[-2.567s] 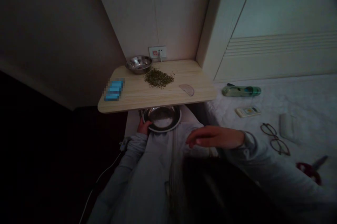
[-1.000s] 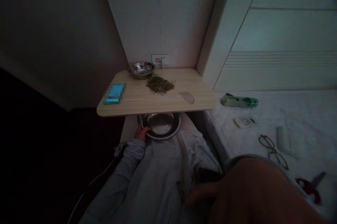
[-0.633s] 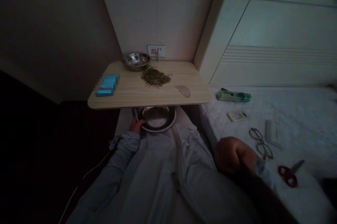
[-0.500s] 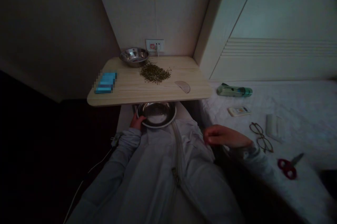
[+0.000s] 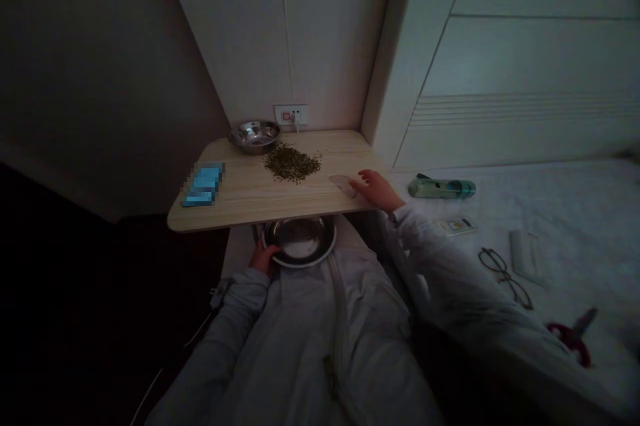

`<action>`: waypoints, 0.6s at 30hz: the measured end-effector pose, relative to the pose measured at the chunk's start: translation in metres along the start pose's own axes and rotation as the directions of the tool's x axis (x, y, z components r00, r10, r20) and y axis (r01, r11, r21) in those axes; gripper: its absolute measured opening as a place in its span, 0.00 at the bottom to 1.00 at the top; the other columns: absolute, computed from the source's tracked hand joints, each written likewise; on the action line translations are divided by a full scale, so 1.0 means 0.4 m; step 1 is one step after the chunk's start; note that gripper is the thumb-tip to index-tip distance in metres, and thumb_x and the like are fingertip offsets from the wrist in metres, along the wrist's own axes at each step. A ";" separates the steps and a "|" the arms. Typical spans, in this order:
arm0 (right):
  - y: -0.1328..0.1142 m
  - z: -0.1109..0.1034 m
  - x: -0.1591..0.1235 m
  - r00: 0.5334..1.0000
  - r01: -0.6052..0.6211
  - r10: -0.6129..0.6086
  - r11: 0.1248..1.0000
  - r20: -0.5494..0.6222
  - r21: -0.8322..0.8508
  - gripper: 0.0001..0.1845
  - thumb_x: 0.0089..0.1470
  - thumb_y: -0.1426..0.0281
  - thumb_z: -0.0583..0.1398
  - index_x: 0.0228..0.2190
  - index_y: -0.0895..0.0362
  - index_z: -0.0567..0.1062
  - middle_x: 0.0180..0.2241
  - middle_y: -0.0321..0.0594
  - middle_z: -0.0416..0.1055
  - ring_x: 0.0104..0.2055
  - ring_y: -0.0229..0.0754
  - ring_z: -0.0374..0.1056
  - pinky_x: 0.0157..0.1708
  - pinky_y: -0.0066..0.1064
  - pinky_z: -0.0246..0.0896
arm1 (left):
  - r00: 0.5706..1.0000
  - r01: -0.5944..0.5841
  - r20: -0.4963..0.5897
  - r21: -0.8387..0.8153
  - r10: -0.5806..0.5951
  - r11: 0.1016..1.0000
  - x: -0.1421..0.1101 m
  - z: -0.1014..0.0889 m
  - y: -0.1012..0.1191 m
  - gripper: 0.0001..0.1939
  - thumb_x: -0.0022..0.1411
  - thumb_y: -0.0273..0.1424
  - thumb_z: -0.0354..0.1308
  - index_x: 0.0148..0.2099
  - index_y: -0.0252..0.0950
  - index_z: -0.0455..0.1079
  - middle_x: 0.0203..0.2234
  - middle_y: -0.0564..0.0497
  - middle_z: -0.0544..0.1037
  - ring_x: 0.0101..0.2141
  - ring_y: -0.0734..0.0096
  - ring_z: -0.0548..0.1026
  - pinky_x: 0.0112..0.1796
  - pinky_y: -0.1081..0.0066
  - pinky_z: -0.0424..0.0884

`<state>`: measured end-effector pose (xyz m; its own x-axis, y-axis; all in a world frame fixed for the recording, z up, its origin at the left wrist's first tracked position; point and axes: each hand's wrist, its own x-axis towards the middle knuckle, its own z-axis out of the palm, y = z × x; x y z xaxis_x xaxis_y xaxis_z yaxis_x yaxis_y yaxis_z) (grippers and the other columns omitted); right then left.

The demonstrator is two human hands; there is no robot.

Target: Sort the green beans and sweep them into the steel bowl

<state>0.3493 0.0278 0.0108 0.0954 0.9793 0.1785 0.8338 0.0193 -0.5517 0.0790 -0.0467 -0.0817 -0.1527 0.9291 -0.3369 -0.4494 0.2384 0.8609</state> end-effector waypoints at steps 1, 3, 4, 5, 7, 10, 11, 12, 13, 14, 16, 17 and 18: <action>0.000 0.017 0.023 0.999 -0.001 0.003 0.996 0.032 -0.084 0.28 0.49 0.54 0.53 0.44 0.63 0.67 0.43 0.53 0.66 0.45 0.47 0.63 0.45 0.38 0.56 | 1.000 0.024 0.006 -0.025 -0.024 0.999 0.000 0.003 0.001 0.32 0.33 0.19 0.55 0.46 0.39 0.67 0.22 0.56 0.75 0.27 0.66 0.74 0.27 0.70 0.70; -0.004 0.043 0.050 0.998 -0.009 0.024 0.971 0.060 -0.239 0.30 0.47 0.51 0.54 0.43 0.62 0.68 0.45 0.55 0.64 0.48 0.52 0.59 0.47 0.44 0.53 | 0.998 0.065 0.001 -0.067 -0.065 0.996 0.000 0.007 0.004 0.33 0.33 0.18 0.54 0.46 0.40 0.66 0.23 0.55 0.75 0.28 0.64 0.74 0.29 0.68 0.71; -0.006 0.051 0.056 0.997 -0.013 0.034 0.957 0.068 -0.288 0.30 0.46 0.50 0.53 0.42 0.61 0.69 0.46 0.55 0.63 0.49 0.54 0.58 0.47 0.46 0.52 | 0.997 0.079 0.001 -0.080 -0.079 0.994 -0.001 0.008 0.006 0.34 0.32 0.18 0.54 0.47 0.40 0.66 0.24 0.55 0.76 0.29 0.63 0.75 0.30 0.67 0.71; -0.006 0.055 0.059 0.997 -0.022 0.045 0.948 0.067 -0.318 0.30 0.47 0.50 0.53 0.42 0.60 0.70 0.47 0.54 0.62 0.50 0.55 0.57 0.47 0.48 0.50 | 0.996 0.090 0.006 -0.088 -0.090 0.992 -0.002 0.008 0.007 0.34 0.32 0.17 0.54 0.47 0.40 0.66 0.25 0.55 0.76 0.30 0.63 0.75 0.31 0.66 0.71; 0.002 0.052 0.062 0.996 -0.050 0.072 0.945 0.056 -0.322 0.28 0.47 0.50 0.52 0.42 0.57 0.70 0.48 0.51 0.62 0.51 0.55 0.56 0.48 0.50 0.49 | 0.994 0.102 0.033 -0.088 -0.100 0.991 -0.006 0.005 0.008 0.34 0.34 0.18 0.55 0.48 0.40 0.66 0.26 0.54 0.76 0.31 0.62 0.75 0.32 0.66 0.71; 0.043 0.030 0.068 0.990 -0.131 0.139 0.953 0.012 -0.273 0.28 0.46 0.50 0.53 0.44 0.53 0.69 0.48 0.49 0.62 0.52 0.56 0.55 0.49 0.52 0.47 | 0.995 0.081 0.060 -0.079 -0.076 0.994 -0.009 -0.004 0.004 0.32 0.35 0.19 0.57 0.48 0.39 0.66 0.27 0.53 0.77 0.32 0.62 0.75 0.32 0.66 0.71; 0.062 0.020 0.071 0.985 -0.168 0.171 0.953 -0.009 -0.250 0.30 0.44 0.49 0.54 0.45 0.53 0.69 0.49 0.49 0.61 0.52 0.56 0.55 0.49 0.53 0.47 | 0.997 0.065 0.053 -0.075 -0.062 0.995 -0.009 -0.008 0.002 0.32 0.35 0.19 0.57 0.48 0.39 0.66 0.27 0.53 0.77 0.32 0.62 0.75 0.32 0.67 0.71; 0.084 0.011 0.075 0.978 -0.210 0.207 0.952 -0.033 -0.222 0.31 0.42 0.48 0.55 0.45 0.53 0.69 0.49 0.50 0.61 0.52 0.57 0.55 0.49 0.53 0.47 | 0.998 0.051 0.040 -0.069 -0.048 0.996 -0.007 -0.011 0.000 0.32 0.35 0.19 0.57 0.48 0.39 0.66 0.27 0.53 0.76 0.32 0.63 0.75 0.31 0.68 0.71; 0.106 0.003 0.080 0.968 -0.250 0.244 0.950 -0.053 -0.185 0.33 0.40 0.48 0.57 0.45 0.54 0.69 0.49 0.51 0.61 0.52 0.57 0.56 0.49 0.52 0.48 | 0.999 0.043 0.026 -0.061 -0.041 0.997 -0.005 -0.013 -0.002 0.32 0.35 0.19 0.57 0.48 0.39 0.66 0.26 0.54 0.76 0.32 0.64 0.75 0.31 0.70 0.71; 0.128 -0.003 0.084 0.958 -0.285 0.279 0.949 -0.065 -0.137 0.34 0.38 0.49 0.58 0.45 0.56 0.69 0.49 0.53 0.61 0.51 0.56 0.57 0.48 0.50 0.50 | 0.999 0.047 0.014 -0.052 -0.046 0.998 -0.003 -0.014 -0.004 0.32 0.36 0.19 0.57 0.48 0.39 0.66 0.26 0.54 0.76 0.31 0.64 0.75 0.30 0.70 0.71; 0.170 -0.008 0.090 0.941 -0.333 0.334 0.943 -0.051 0.020 0.37 0.36 0.53 0.61 0.47 0.59 0.67 0.47 0.54 0.63 0.47 0.52 0.62 0.46 0.43 0.56 | 0.997 0.079 0.008 -0.048 -0.079 0.996 0.000 -0.014 -0.004 0.33 0.36 0.19 0.57 0.49 0.39 0.65 0.25 0.54 0.76 0.30 0.64 0.75 0.30 0.70 0.71; 0.189 -0.006 0.091 0.933 -0.352 0.359 0.927 -0.031 0.129 0.37 0.36 0.55 0.62 0.48 0.60 0.65 0.45 0.53 0.65 0.44 0.48 0.64 0.43 0.40 0.59 | 0.995 0.101 0.013 -0.055 -0.100 0.993 0.000 -0.012 -0.002 0.33 0.36 0.18 0.57 0.49 0.39 0.65 0.25 0.54 0.76 0.30 0.64 0.75 0.31 0.69 0.72; 0.206 -0.002 0.090 0.924 -0.368 0.381 0.897 -0.008 0.243 0.36 0.37 0.58 0.62 0.48 0.60 0.64 0.42 0.50 0.68 0.40 0.45 0.66 0.41 0.37 0.61 | 0.993 0.118 0.016 -0.068 -0.117 0.991 -0.002 -0.008 0.001 0.33 0.36 0.18 0.56 0.49 0.39 0.65 0.25 0.54 0.77 0.30 0.63 0.75 0.31 0.67 0.72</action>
<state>0.4218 0.0645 -0.0276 0.4102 0.9111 -0.0391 0.5808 -0.2941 -0.7590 0.0762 -0.0483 -0.0825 -0.0853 0.8991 -0.4294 -0.5227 0.3265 0.7875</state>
